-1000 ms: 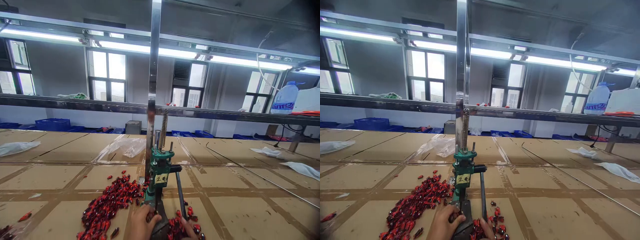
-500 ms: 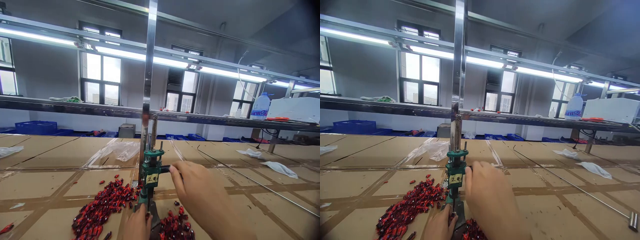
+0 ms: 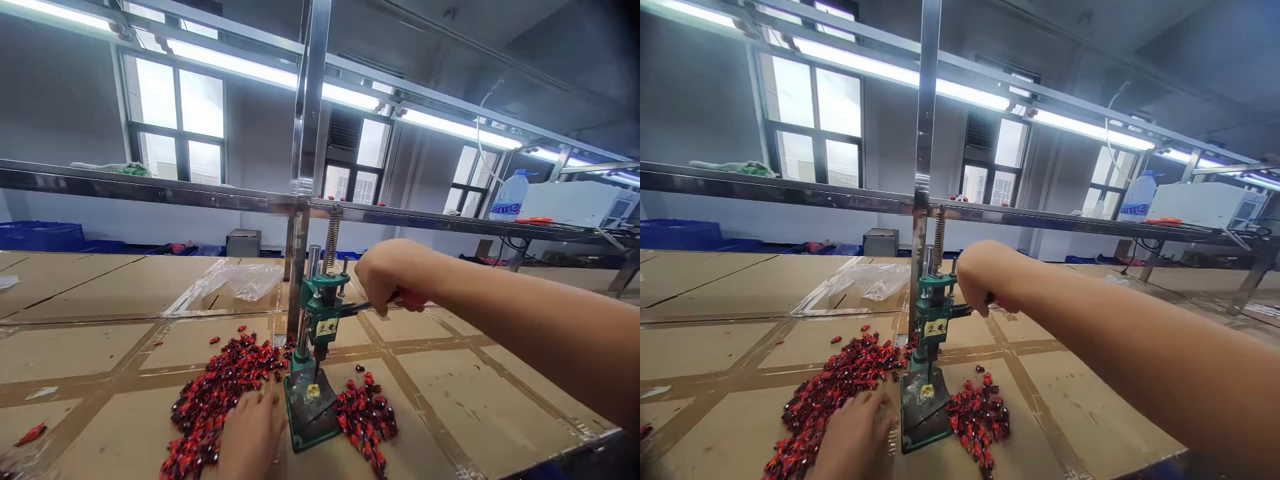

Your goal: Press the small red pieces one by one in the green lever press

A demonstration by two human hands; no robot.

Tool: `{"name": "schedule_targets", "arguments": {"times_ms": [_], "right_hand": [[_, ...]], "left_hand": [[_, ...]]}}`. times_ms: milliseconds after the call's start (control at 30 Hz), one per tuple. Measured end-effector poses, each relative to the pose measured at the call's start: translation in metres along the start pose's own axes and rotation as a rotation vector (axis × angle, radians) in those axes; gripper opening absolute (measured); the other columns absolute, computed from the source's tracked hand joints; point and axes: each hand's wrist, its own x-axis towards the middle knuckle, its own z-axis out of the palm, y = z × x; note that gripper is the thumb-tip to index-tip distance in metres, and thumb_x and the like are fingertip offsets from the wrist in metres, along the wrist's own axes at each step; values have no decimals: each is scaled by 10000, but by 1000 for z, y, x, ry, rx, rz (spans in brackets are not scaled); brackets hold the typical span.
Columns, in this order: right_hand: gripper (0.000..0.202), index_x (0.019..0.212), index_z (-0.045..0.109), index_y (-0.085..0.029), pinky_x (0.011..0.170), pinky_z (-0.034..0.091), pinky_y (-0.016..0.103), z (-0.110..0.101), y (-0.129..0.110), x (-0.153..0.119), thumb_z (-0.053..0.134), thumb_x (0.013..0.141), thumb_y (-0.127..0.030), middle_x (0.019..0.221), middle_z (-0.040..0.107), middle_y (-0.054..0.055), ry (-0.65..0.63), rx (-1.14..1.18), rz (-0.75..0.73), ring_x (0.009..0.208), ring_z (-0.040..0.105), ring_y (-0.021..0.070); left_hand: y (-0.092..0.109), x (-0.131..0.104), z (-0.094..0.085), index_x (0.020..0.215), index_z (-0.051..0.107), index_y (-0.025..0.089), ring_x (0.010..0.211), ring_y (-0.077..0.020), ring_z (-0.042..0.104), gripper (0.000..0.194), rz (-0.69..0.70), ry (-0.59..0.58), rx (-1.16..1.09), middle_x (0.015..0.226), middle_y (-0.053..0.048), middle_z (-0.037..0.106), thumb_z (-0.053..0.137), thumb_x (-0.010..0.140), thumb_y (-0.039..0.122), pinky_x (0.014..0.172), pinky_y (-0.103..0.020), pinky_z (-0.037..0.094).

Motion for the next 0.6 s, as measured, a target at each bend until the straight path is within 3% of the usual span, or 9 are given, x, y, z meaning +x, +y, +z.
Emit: {"name": "schedule_targets", "arguments": {"times_ms": [67,133,233,333,433,533,600], "right_hand": [[154,611,715,-129,722,537,435,-4,-1,15,813,692,-216,649,690,112,-282,-41,59,648,690,288],[223,600,700,-131,701,527,424,0,0,25,705,800,-231,614,657,101,-449,-47,71,588,660,260],[282,589,677,-135,691,517,403,9,2,33,628,853,-221,622,646,99,-515,-19,48,547,626,227],[268,633,697,-104,687,509,420,10,4,38,638,857,-238,689,685,157,-537,7,59,560,644,252],[213,682,711,-97,642,499,399,4,8,42,644,840,-224,702,693,150,-529,60,60,541,633,235],[198,739,725,-112,618,509,361,-6,13,45,591,849,-209,714,701,112,-520,137,56,574,645,213],[200,779,740,-104,592,504,337,-14,15,47,592,841,-224,731,708,108,-536,188,46,579,639,198]], "left_hand": [[-26,1,4,1156,721,180,1156,-369,630,328,-40,-35,113,1209,-174,696,625,845,216,952,-450,451],[-43,4,10,1153,717,146,1128,-356,651,378,-21,-107,91,1195,-194,694,630,785,127,942,-425,459],[-55,14,16,1015,757,158,992,-266,711,371,32,-191,-50,1099,-142,740,576,720,24,861,-327,489],[-58,24,14,852,792,206,929,-211,725,289,106,-201,-165,967,-60,784,583,721,56,818,-265,505],[-54,30,14,884,815,201,861,-223,743,196,135,-154,-703,863,-49,806,689,795,321,802,-295,561],[-44,34,26,931,810,164,734,-256,767,530,-55,-136,-1355,791,-83,809,841,629,599,721,-373,629],[-36,36,37,922,804,165,744,-263,784,583,-183,-112,-1570,819,-102,819,910,542,595,743,-395,647]]}}
